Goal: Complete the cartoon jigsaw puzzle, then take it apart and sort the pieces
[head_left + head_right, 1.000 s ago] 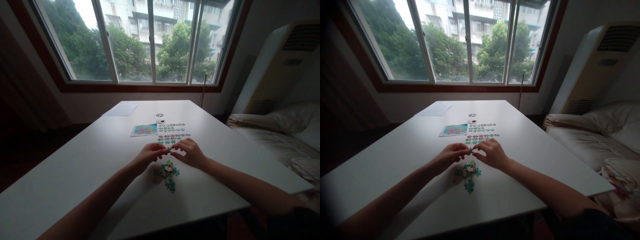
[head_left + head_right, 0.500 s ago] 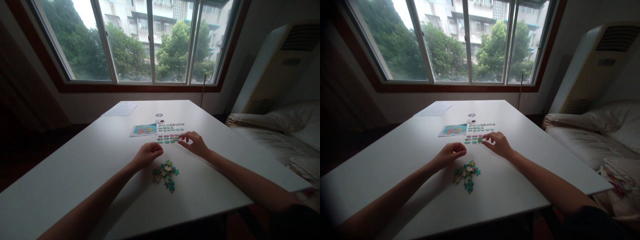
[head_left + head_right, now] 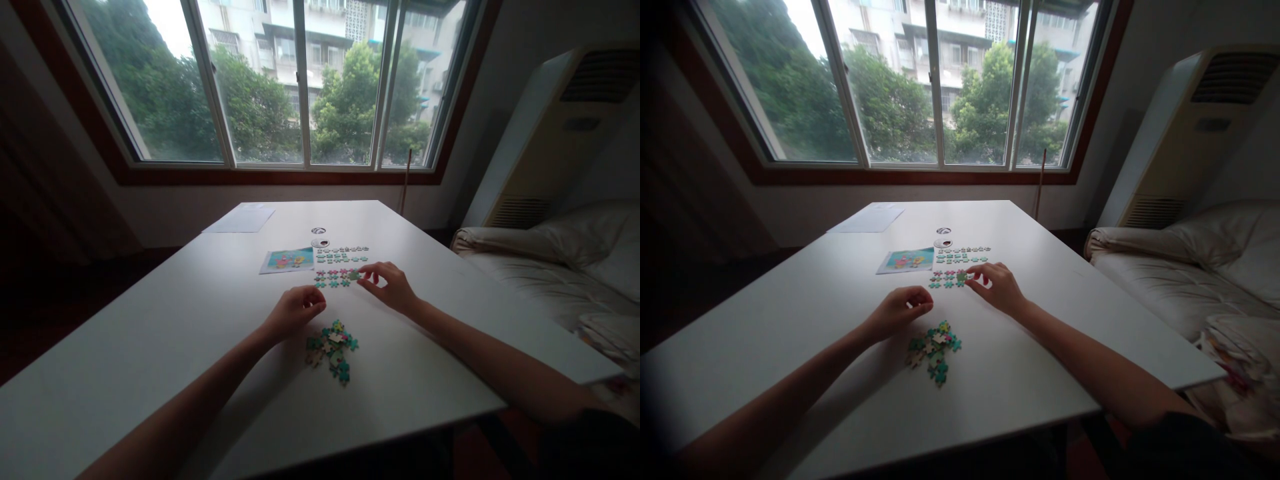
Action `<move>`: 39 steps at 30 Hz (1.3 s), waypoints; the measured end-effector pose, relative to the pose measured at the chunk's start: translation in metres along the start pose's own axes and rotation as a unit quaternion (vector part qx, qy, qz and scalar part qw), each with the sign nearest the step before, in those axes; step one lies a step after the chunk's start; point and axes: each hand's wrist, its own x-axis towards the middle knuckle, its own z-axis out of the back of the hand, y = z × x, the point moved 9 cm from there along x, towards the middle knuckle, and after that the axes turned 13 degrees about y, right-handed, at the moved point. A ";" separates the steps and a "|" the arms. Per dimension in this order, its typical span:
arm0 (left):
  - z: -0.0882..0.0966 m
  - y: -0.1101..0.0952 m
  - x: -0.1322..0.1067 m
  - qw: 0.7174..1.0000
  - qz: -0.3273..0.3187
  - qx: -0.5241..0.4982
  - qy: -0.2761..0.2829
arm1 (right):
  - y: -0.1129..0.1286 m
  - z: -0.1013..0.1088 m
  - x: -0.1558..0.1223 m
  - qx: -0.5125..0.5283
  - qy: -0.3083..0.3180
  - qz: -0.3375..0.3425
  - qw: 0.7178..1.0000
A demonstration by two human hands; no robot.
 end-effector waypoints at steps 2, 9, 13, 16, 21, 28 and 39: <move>0.000 0.000 0.000 1.000 0.002 0.004 0.001 | 0.000 -0.002 0.001 -0.011 0.009 -0.001 1.000; -0.001 -0.003 0.000 1.000 -0.006 0.008 0.004 | -0.002 -0.007 0.001 -0.039 0.031 -0.023 0.998; -0.004 -0.003 0.000 1.000 0.001 0.008 0.020 | -0.011 -0.011 0.007 -0.049 0.072 -0.063 0.994; -0.008 -0.005 -0.001 0.999 -0.004 0.017 0.043 | -0.030 -0.017 0.016 -0.065 0.121 -0.097 0.986; -0.014 -0.009 -0.002 0.997 -0.015 0.033 0.069 | -0.096 -0.022 0.029 -0.127 0.191 -0.203 0.952; -0.013 -0.008 -0.002 0.997 -0.009 0.046 0.064 | -0.190 -0.025 0.035 -0.135 0.217 -0.319 0.913; -0.014 -0.005 0.001 0.996 -0.008 0.056 0.066 | -0.235 -0.052 0.039 -0.116 0.246 -0.367 0.890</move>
